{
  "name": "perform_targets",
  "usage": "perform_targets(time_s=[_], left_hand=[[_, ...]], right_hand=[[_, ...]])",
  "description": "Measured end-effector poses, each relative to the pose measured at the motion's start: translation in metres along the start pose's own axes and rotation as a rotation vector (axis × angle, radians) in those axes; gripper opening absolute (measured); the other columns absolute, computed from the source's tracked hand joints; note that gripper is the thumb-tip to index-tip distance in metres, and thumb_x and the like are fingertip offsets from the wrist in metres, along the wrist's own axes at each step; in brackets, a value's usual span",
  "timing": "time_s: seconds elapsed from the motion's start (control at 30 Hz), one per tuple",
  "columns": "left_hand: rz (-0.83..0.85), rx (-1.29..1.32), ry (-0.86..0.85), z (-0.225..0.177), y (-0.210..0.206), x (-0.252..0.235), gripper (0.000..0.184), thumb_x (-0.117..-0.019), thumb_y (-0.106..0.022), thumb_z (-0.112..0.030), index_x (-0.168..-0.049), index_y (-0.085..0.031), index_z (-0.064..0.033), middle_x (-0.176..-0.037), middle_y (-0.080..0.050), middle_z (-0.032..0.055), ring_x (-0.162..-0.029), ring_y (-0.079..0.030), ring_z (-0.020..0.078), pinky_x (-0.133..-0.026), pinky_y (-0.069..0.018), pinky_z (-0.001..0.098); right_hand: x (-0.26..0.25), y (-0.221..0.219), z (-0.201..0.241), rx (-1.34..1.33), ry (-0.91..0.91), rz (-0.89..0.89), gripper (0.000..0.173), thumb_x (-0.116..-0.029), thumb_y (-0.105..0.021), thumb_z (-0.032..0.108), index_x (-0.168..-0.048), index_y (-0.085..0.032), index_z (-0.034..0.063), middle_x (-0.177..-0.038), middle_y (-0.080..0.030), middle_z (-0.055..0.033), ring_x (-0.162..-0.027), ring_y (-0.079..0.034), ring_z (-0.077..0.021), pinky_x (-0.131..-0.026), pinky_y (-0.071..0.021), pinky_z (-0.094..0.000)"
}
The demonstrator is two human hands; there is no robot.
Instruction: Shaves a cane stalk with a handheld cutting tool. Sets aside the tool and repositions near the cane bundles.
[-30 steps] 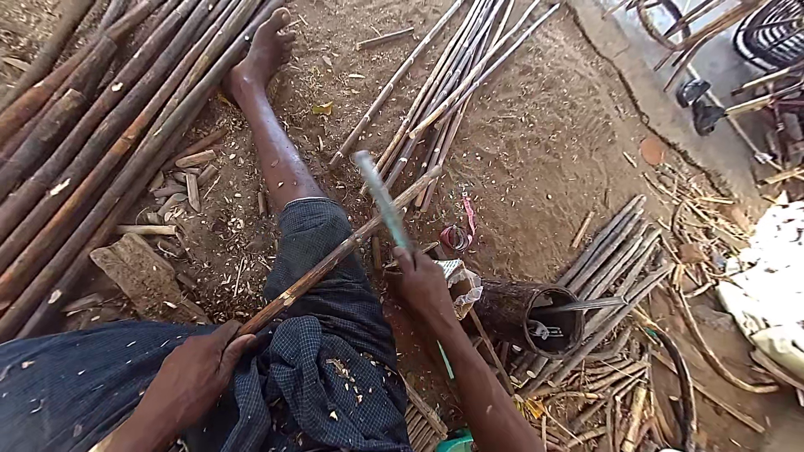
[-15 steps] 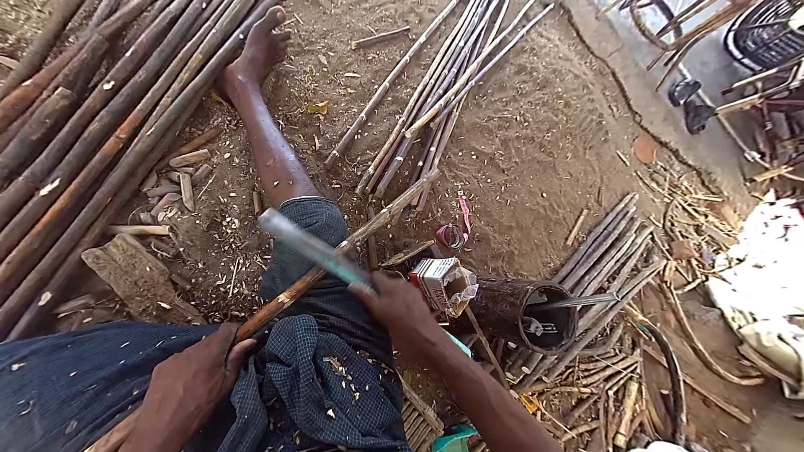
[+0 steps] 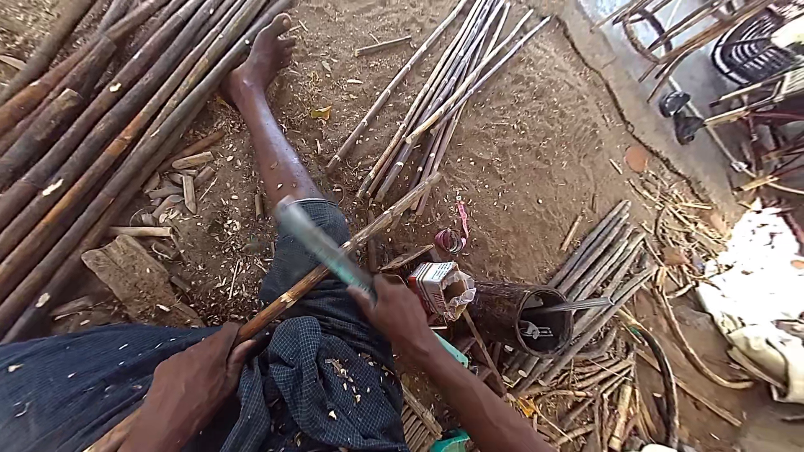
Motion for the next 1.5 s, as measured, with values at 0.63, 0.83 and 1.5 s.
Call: perform_targets(time_s=[0.63,0.83,1.5], left_hand=[[0.243,0.333,0.033,0.023,-0.009,-0.01,0.054,-0.102,-0.03,-0.062,-0.091,-0.062,-0.0193,-0.062,-0.05,-0.0052,-0.055,-0.054,0.0133,-0.05,-0.0455,0.0398],[0.221,0.253,0.01,0.017,-0.008,-0.01,0.054,-0.103,-0.03,-0.059,-0.093,-0.061,-0.0154,-0.06,-0.049,-0.0019,-0.055,-0.057,0.0197,-0.051,-0.0468,0.0452],[0.228,0.221,-0.008,0.009,-0.008,-0.015,0.054,-0.1025,-0.026,-0.059,-0.093,-0.059,-0.0186,-0.062,-0.05,-0.0025,-0.057,-0.058,0.0199,-0.051,-0.0474,0.0449]], right_hand=[[-0.013,-0.007,-0.019,-0.144,0.011,-0.037,0.072,-0.0959,-0.038,0.078,-0.096,-0.066,0.0114,-0.073,-0.064,-0.0106,-0.073,-0.068,-0.0317,-0.064,-0.054,-0.0564],[-0.016,0.005,-0.022,-0.094,-0.017,-0.023,0.073,-0.0964,-0.038,0.078,-0.1,-0.068,0.0111,-0.078,-0.066,-0.013,-0.078,-0.069,-0.0348,-0.066,-0.0537,-0.0584],[-0.033,0.014,-0.033,-0.286,-0.091,-0.128,0.07,-0.0979,-0.042,0.074,-0.091,-0.067,0.0086,-0.072,-0.062,-0.011,-0.069,-0.065,-0.0305,-0.063,-0.0524,-0.0565]])
Point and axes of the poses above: each hand's wrist, its own x-axis away from the middle knuckle, its own y-axis out of the back of the hand, z = x × y, the point moved 7 cm from there along -x, towards the middle knuckle
